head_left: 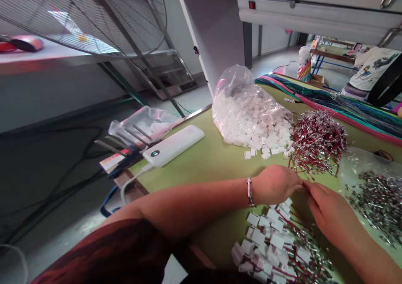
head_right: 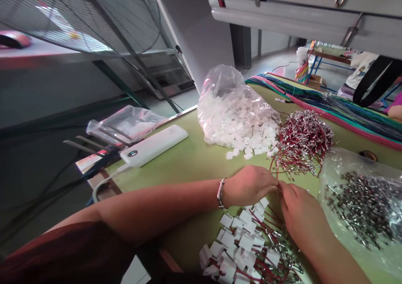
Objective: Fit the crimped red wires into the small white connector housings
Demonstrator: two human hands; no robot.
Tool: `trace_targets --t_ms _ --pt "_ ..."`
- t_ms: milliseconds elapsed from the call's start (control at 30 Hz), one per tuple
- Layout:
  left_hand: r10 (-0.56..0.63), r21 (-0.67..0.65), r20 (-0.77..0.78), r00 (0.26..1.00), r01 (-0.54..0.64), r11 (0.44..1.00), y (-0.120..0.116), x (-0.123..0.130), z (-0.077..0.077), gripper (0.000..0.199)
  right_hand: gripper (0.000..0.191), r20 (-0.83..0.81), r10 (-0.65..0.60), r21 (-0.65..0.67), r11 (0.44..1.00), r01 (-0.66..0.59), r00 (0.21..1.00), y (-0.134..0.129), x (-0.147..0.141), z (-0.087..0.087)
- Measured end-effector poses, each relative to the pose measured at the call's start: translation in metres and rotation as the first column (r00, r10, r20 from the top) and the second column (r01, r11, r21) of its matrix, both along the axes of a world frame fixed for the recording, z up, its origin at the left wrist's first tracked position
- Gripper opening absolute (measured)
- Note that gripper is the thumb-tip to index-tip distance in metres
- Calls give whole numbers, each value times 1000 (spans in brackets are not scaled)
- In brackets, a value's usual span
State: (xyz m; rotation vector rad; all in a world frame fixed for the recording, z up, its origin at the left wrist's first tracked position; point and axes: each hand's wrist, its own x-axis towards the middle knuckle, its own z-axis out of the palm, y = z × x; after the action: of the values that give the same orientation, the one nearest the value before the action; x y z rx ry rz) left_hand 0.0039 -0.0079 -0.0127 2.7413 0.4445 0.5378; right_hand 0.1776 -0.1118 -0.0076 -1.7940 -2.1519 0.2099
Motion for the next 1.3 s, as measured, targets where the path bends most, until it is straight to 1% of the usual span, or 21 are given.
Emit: trace_targets --t_ms 67,100,133,167,200,233,267,333,433,533,700,733,800,833,867,933,1000,1067,1167,1233,1300 --pt "107 5 1 994 -107 994 6 -5 9 32 35 -46 -45 46 998 47 998 0 1 -2" --pt "220 20 -35 975 -220 975 13 -9 13 40 33 -76 -78 61 995 83 994 1 4 -2" --pt "359 47 -118 926 -356 933 20 -14 18 46 31 -105 -113 62 991 119 988 2 8 -2" --pt "477 73 -218 851 -474 878 28 -18 21 49 28 -127 -147 48 987 155 981 3 13 -1" --pt "543 93 -309 781 -543 834 35 -22 24 47 26 -139 -178 26 983 183 974 4 17 0" --pt "563 109 -372 738 -568 816 42 -25 26 44 24 -142 -197 4 980 200 970 5 21 1" --pt "570 117 -420 706 -581 806 47 -27 27 41 22 -138 -204 -14 979 204 969 6 23 2" --pt "546 120 -458 702 -559 820 51 -28 25 37 20 -122 -200 -18 980 200 972 6 26 3" --pt "491 98 -424 761 -500 861 50 -26 18 30 19 -109 -197 24 979 201 974 7 25 2" --pt "423 22 -355 834 -445 895 49 -24 9 19 18 -129 -176 15 984 179 976 7 25 1" --pt "407 -42 -277 870 -434 900 53 -25 8 17 22 -192 -180 -46 984 174 965 7 26 -1" --pt "402 -89 -233 886 -431 898 53 -26 9 18 23 -211 -195 -56 981 187 958 7 26 -2" --pt "389 -278 -126 913 -409 869 51 -25 13 19 25 -252 -218 -63 976 208 943 7 25 -3" --pt "373 -410 -87 924 -374 832 47 -24 15 22 25 -271 -223 -55 975 216 937 7 25 -3" --pt "346 -549 -63 936 -322 771 43 -22 16 25 25 -287 -226 -42 974 223 931 7 23 -3" --pt "258 -777 -53 965 -202 597 32 -16 16 30 26 -305 -234 -18 971 240 923 6 20 -3" --pt "182 -899 -27 983 -104 425 21 -9 14 30 26 -296 -243 -5 968 253 924 5 16 -2" --pt "175 -959 31 984 -20 282 12 -2 11 26 26 -284 -236 14 968 250 929 3 13 -1" --pt "213 -993 75 974 53 106 6 5 7 14 24 -294 -211 50 971 235 932 2 10 0" --pt "232 -998 64 971 61 19 5 6 6 4 23 -319 -182 66 975 214 930 2 10 -1" --pt "255 -997 59 965 71 -39 6 6 6 6 22 -338 -158 69 979 192 928 2 11 -2"
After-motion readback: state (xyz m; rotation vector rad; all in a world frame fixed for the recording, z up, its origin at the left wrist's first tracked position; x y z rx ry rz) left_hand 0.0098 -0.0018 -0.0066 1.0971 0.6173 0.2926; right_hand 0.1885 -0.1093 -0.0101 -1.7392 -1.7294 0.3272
